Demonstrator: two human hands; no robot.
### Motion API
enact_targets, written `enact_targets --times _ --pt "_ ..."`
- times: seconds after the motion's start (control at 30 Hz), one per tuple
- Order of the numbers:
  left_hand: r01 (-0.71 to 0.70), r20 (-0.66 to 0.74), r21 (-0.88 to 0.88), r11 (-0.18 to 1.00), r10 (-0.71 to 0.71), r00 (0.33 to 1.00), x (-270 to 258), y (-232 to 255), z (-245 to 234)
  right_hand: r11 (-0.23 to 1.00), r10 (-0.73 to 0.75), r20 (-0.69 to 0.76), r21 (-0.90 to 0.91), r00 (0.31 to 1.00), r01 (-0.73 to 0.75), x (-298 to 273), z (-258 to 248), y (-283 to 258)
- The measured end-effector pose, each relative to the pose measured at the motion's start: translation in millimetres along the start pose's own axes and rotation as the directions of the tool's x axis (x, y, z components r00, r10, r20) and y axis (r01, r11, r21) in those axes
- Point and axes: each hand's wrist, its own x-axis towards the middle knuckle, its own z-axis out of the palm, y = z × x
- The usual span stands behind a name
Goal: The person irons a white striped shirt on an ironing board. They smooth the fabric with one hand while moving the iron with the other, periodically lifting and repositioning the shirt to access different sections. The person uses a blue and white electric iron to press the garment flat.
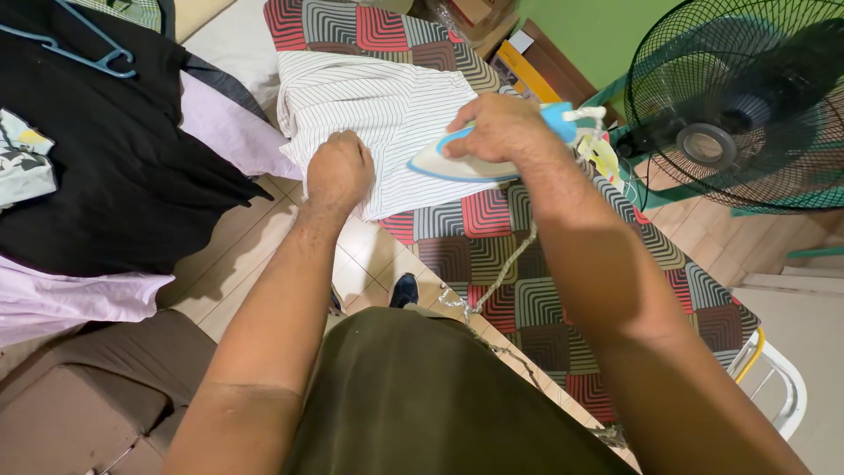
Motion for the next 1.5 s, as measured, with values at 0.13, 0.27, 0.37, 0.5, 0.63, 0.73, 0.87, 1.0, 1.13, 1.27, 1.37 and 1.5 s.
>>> enact_targets --times 0.13,0.27,0.37,0.5,0.63,0.73,0.87,1.0,1.13,1.27,1.37,1.5 --pt "0.046 -0.063 -0.052 0.998 -0.049 0.997 4 -6 6 0.997 0.076 -0.038 0.038 0.996 -0.074 0 -7 14" --pt "0.051 -0.061 -0.065 0.997 -0.055 0.997 4 -5 7 0.998 0.066 -0.068 0.018 0.995 -0.065 -1 -5 -4" --pt "0.080 -0.056 -0.093 0.992 -0.086 0.995 0 -2 3 0.999 0.045 -0.023 0.007 0.999 -0.045 2 6 -27" --pt "0.103 -0.039 -0.119 0.987 -0.109 0.993 -2 1 -4 1.000 0.023 -0.028 0.022 0.999 -0.022 6 8 -27" --pt "0.134 -0.031 -0.143 0.981 -0.140 0.990 -1 -1 -6 0.994 0.083 -0.017 0.068 0.996 -0.081 5 -10 4" --pt "0.123 -0.026 -0.158 0.980 -0.129 0.991 -1 0 -6 0.995 0.096 -0.049 0.014 0.994 -0.096 5 -12 0" --pt "0.175 0.000 -0.182 0.968 -0.178 0.984 -3 1 -7 1.000 0.024 -0.023 0.017 0.999 -0.023 8 2 -27" --pt "0.167 -0.004 -0.188 0.968 -0.171 0.985 -3 1 -10 0.997 -0.078 -0.042 -0.004 0.996 0.078 7 10 -30" --pt "0.179 0.016 -0.179 0.967 -0.179 0.984 -3 3 -10 0.999 -0.025 -0.028 0.043 0.999 0.026 6 -5 15" --pt "0.203 0.043 -0.156 0.967 -0.199 0.979 0 7 -16 0.985 0.114 -0.046 0.136 0.992 -0.107 -1 -9 31" --pt "0.204 0.023 -0.238 0.950 -0.205 0.979 3 19 -18 0.995 0.056 -0.120 0.092 0.991 -0.045 -1 -2 22" --pt "0.060 -0.125 -0.320 0.946 -0.105 0.987 7 32 -11 0.998 0.024 -0.138 0.068 0.990 -0.015 -5 7 -6"
